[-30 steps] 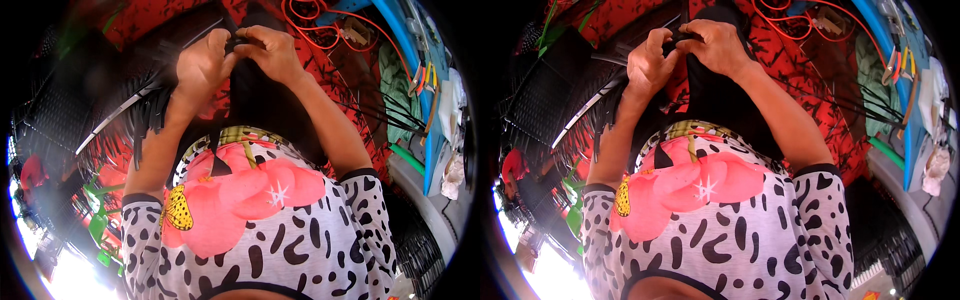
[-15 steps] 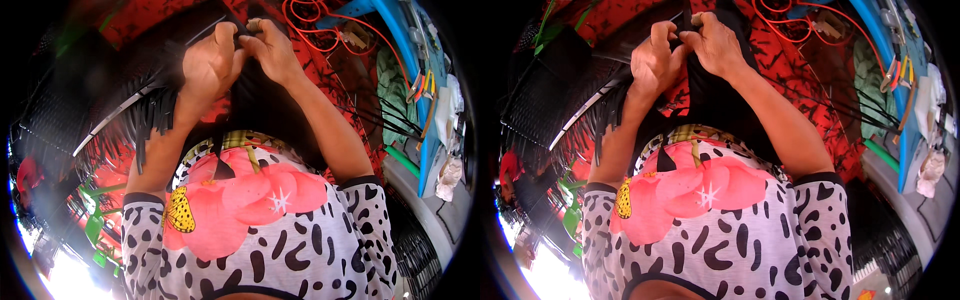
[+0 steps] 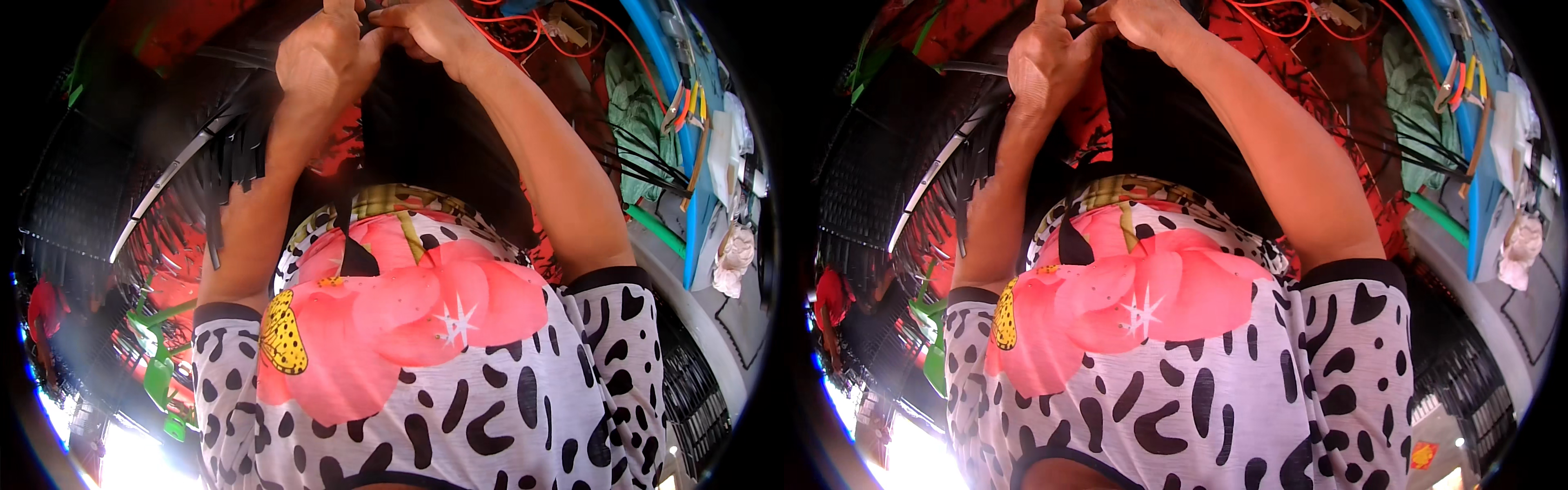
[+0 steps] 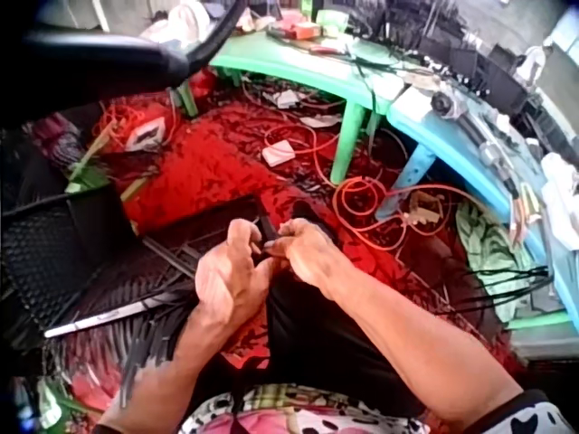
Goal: The person weaves strips of black material onto a furniture frame by hand and using a metal prying tool to pull and position them before trimming excess with pliers.
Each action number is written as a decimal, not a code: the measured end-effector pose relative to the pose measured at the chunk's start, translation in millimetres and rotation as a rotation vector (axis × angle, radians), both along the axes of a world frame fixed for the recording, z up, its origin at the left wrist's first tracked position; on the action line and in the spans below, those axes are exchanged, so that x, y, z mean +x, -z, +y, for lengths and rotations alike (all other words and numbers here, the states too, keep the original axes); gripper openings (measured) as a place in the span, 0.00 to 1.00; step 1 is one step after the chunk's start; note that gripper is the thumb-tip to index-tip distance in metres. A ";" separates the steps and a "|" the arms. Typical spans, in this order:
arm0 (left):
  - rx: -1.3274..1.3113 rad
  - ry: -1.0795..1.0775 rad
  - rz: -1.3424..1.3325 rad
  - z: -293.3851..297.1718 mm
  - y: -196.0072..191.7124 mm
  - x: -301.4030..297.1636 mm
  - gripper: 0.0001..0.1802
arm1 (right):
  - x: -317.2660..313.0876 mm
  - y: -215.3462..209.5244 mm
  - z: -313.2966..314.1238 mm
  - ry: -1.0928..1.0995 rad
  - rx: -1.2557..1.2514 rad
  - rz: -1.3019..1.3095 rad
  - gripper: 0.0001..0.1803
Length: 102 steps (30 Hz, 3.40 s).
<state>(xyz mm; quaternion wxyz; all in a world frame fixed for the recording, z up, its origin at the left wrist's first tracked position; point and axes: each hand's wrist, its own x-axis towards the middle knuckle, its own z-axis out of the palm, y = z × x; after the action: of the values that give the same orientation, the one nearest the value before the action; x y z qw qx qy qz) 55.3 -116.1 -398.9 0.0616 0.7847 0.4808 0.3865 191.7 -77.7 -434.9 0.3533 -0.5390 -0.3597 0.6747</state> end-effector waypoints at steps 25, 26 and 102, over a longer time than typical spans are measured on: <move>-0.348 -0.159 0.146 4.3 -1.2 -0.9 0.21 | -2.1 -12.5 14.9 -0.414 0.130 -0.605 0.14; -0.341 -0.156 0.146 6.8 1.2 -2.4 0.21 | -0.4 -19.5 9.9 -0.321 0.026 -0.471 0.14; -0.282 0.431 0.206 81.7 -147.4 -68.9 0.18 | -26.4 -82.4 37.1 -0.079 0.608 0.605 0.13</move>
<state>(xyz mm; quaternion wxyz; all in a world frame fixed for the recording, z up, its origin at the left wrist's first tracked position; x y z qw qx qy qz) -13.6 -34.3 -251.5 0.2019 0.8877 0.3554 0.2117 165.4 -40.6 -352.5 0.5596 -0.1742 -0.4426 0.6787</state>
